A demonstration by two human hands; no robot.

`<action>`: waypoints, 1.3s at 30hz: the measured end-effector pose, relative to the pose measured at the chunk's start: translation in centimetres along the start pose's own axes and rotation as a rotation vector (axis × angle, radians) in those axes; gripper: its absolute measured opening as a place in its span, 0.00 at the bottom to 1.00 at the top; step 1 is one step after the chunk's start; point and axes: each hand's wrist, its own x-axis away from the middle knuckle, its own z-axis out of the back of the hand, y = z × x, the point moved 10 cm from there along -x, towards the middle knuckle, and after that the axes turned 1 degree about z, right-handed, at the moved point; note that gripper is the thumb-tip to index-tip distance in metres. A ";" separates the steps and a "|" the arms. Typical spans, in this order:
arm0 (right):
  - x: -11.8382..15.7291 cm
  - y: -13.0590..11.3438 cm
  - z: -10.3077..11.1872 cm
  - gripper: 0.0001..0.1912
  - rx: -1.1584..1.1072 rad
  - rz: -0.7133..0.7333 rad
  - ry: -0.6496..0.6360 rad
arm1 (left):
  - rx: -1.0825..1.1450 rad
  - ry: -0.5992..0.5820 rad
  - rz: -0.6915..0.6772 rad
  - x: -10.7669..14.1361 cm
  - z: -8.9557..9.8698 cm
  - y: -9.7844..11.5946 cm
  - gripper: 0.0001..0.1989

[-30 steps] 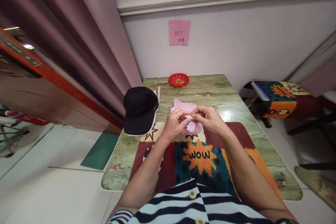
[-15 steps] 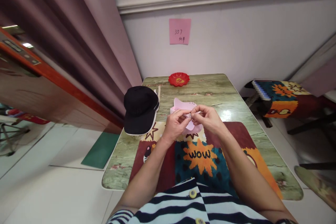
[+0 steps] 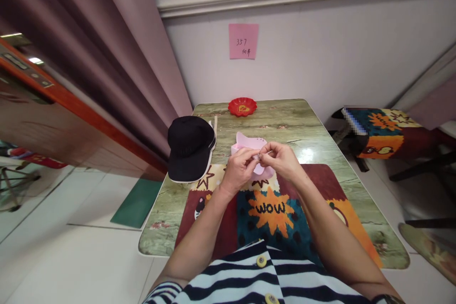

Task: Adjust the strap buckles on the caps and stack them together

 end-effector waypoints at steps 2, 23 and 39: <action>-0.1 0.1 0.0 0.12 -0.051 0.005 0.001 | 0.000 -0.001 0.007 0.0 0.0 -0.1 0.09; -0.1 1.5 -0.7 0.13 -0.220 -0.080 -0.084 | -0.213 -0.027 -0.024 0.0 -0.1 1.1 0.14; -0.2 1.5 -1.2 0.15 -0.270 0.010 -0.143 | 0.084 0.026 0.318 0.6 0.0 -2.1 0.04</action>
